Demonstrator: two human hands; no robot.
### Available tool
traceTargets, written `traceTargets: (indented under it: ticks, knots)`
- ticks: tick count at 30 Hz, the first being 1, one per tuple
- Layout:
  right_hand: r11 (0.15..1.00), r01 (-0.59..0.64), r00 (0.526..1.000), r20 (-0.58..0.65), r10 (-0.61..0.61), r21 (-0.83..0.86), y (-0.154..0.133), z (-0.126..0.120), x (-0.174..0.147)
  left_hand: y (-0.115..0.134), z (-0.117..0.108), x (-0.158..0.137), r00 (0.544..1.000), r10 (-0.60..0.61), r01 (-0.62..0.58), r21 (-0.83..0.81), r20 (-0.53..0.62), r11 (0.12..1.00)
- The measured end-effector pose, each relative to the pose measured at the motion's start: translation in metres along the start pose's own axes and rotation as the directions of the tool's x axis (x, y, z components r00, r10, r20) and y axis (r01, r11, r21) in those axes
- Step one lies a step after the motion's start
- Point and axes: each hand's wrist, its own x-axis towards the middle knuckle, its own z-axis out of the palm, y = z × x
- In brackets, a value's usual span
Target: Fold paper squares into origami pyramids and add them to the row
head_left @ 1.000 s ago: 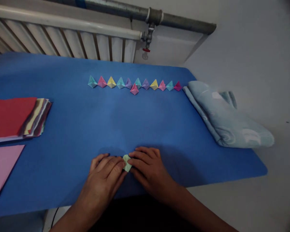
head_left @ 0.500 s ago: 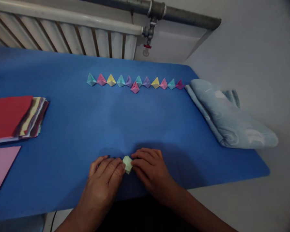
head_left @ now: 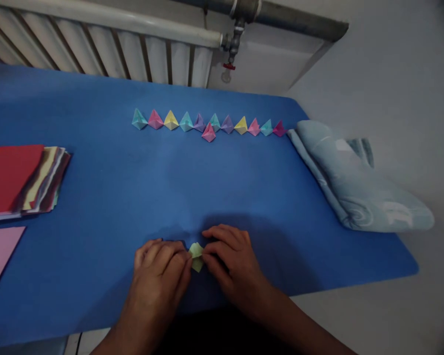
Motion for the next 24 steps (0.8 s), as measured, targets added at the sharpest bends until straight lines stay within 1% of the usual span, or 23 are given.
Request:
traceTargets:
  ticks: [2,4,9,13,18,20,24]
  knots:
    - [1.000,-0.012,1.000,-0.001,0.012,-0.002,-0.001,0.000,0.002,0.004,0.000,0.002,0.998,-0.058,0.058,-0.028,0.011,0.998]
    - [1.000,-0.023,1.000,0.000,0.023,-0.003,-0.002,0.001,0.003,0.007,0.000,0.003,0.996,-0.090,0.091,-0.048,0.026,0.995]
    - [0.998,-0.058,0.998,0.001,0.058,0.005,-0.002,0.002,0.005,0.008,0.002,0.004,0.989,-0.146,0.146,-0.055,0.019,0.988]
    - [0.997,-0.078,0.997,0.010,0.078,0.022,-0.004,0.002,0.005,0.008,0.001,0.006,0.989,-0.150,0.151,-0.062,0.021,0.987]
    - [0.997,-0.081,0.997,-0.010,0.081,0.020,-0.004,0.003,0.006,0.006,0.000,0.007,0.988,-0.149,0.151,-0.096,0.035,0.984]
    - [0.997,-0.075,0.997,-0.010,0.075,-0.008,-0.004,0.004,0.006,0.003,0.002,0.006,0.992,-0.123,0.125,-0.076,0.027,0.989]
    - [0.997,-0.072,0.997,-0.017,0.071,-0.042,-0.003,0.005,0.006,-0.004,0.006,0.003,0.993,-0.121,0.120,-0.018,-0.009,0.993]
